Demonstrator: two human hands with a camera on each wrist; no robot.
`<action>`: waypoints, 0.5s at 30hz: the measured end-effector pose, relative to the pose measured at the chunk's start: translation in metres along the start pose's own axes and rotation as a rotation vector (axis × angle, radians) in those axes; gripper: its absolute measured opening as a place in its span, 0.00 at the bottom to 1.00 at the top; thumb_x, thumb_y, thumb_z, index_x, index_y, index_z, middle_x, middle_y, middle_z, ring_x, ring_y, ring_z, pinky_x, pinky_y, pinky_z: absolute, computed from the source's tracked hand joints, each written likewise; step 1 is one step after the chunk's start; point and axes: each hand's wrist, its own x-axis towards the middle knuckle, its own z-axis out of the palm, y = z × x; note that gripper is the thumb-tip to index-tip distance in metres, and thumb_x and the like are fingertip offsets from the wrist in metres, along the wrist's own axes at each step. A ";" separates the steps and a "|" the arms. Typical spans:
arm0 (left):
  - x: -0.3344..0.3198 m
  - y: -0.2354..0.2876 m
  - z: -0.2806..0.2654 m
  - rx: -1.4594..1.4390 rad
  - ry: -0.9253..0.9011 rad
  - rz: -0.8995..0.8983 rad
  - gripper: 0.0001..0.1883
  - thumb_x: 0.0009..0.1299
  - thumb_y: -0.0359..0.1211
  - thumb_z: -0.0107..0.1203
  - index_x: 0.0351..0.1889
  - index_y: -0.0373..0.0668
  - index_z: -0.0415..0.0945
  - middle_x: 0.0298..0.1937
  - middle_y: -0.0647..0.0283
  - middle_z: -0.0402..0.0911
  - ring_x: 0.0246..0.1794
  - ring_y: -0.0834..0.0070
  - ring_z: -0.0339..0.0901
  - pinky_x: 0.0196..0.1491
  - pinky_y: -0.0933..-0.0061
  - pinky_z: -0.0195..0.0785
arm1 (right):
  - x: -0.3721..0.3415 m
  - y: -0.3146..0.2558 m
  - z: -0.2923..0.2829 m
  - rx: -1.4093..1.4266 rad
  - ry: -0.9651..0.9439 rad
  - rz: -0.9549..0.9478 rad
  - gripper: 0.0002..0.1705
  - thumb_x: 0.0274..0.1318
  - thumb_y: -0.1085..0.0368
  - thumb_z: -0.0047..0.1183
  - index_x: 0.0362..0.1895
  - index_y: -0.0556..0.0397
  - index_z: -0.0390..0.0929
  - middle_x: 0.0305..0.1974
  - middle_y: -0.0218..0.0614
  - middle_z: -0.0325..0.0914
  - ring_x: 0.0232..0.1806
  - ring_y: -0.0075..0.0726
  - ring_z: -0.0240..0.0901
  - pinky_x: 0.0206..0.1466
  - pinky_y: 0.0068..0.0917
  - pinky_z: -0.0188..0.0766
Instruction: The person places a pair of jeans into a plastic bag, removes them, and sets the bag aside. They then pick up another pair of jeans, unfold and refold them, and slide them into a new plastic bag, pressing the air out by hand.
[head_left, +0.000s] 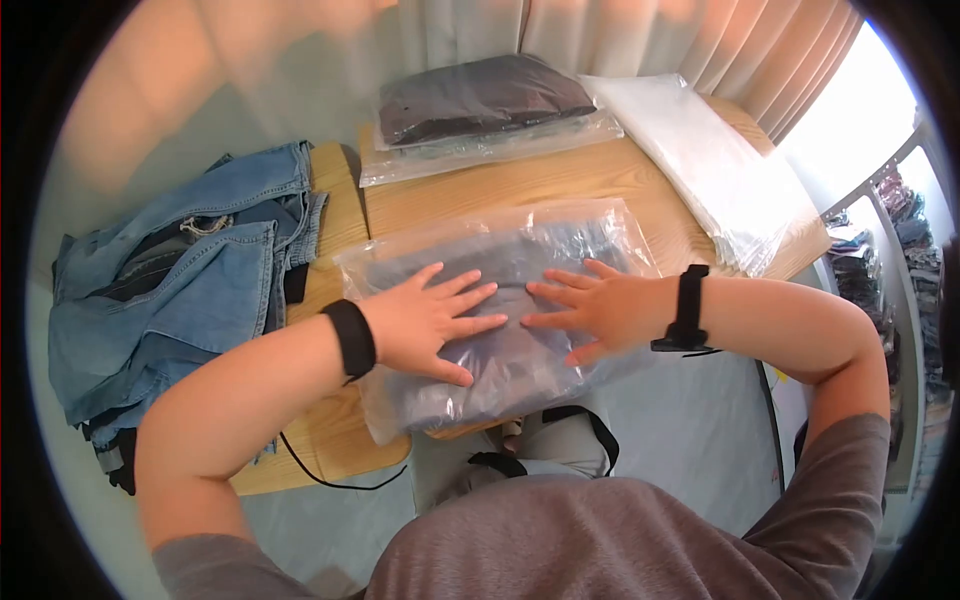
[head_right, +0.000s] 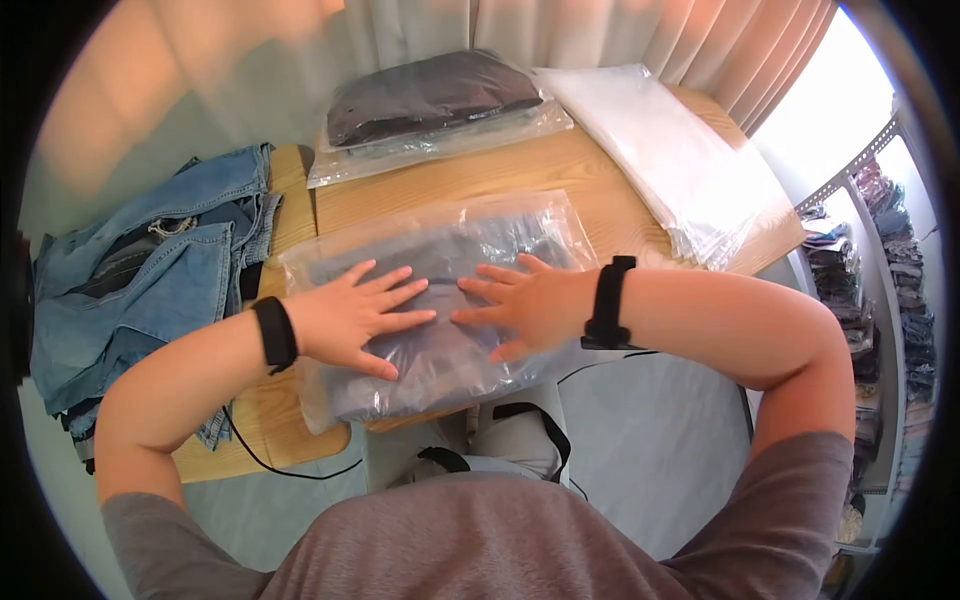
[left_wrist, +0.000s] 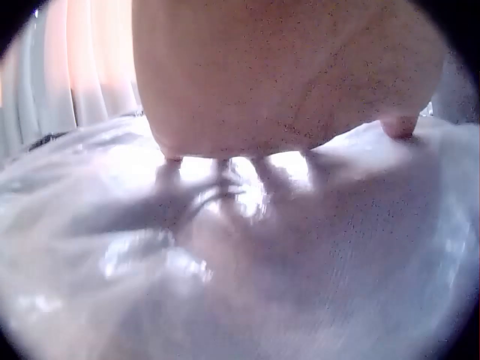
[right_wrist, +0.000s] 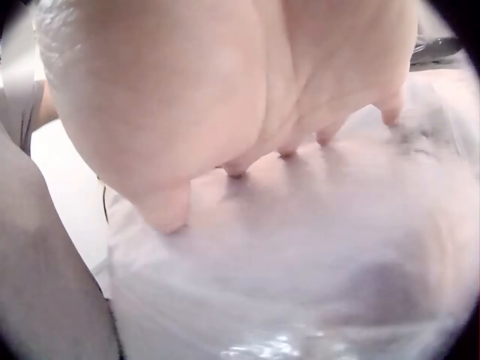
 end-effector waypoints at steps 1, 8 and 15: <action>0.004 -0.005 0.011 0.016 0.000 0.010 0.43 0.62 0.67 0.39 0.70 0.53 0.50 0.73 0.53 0.43 0.74 0.55 0.36 0.68 0.42 0.31 | 0.006 0.002 -0.001 -0.048 -0.056 0.005 0.41 0.57 0.34 0.38 0.71 0.32 0.46 0.72 0.38 0.37 0.74 0.47 0.30 0.68 0.59 0.39; 0.009 -0.019 0.030 -0.080 0.029 0.001 0.45 0.61 0.69 0.38 0.71 0.54 0.49 0.74 0.55 0.41 0.74 0.57 0.34 0.69 0.42 0.25 | 0.014 0.021 0.013 0.043 -0.064 0.022 0.43 0.55 0.31 0.38 0.71 0.29 0.42 0.73 0.36 0.33 0.75 0.45 0.24 0.69 0.60 0.29; 0.012 -0.023 0.028 -0.142 0.019 -0.007 0.45 0.60 0.69 0.39 0.71 0.56 0.49 0.74 0.55 0.41 0.74 0.56 0.33 0.69 0.42 0.23 | 0.016 0.026 0.020 0.109 -0.033 0.010 0.45 0.54 0.32 0.41 0.71 0.29 0.42 0.73 0.37 0.32 0.75 0.46 0.24 0.69 0.61 0.27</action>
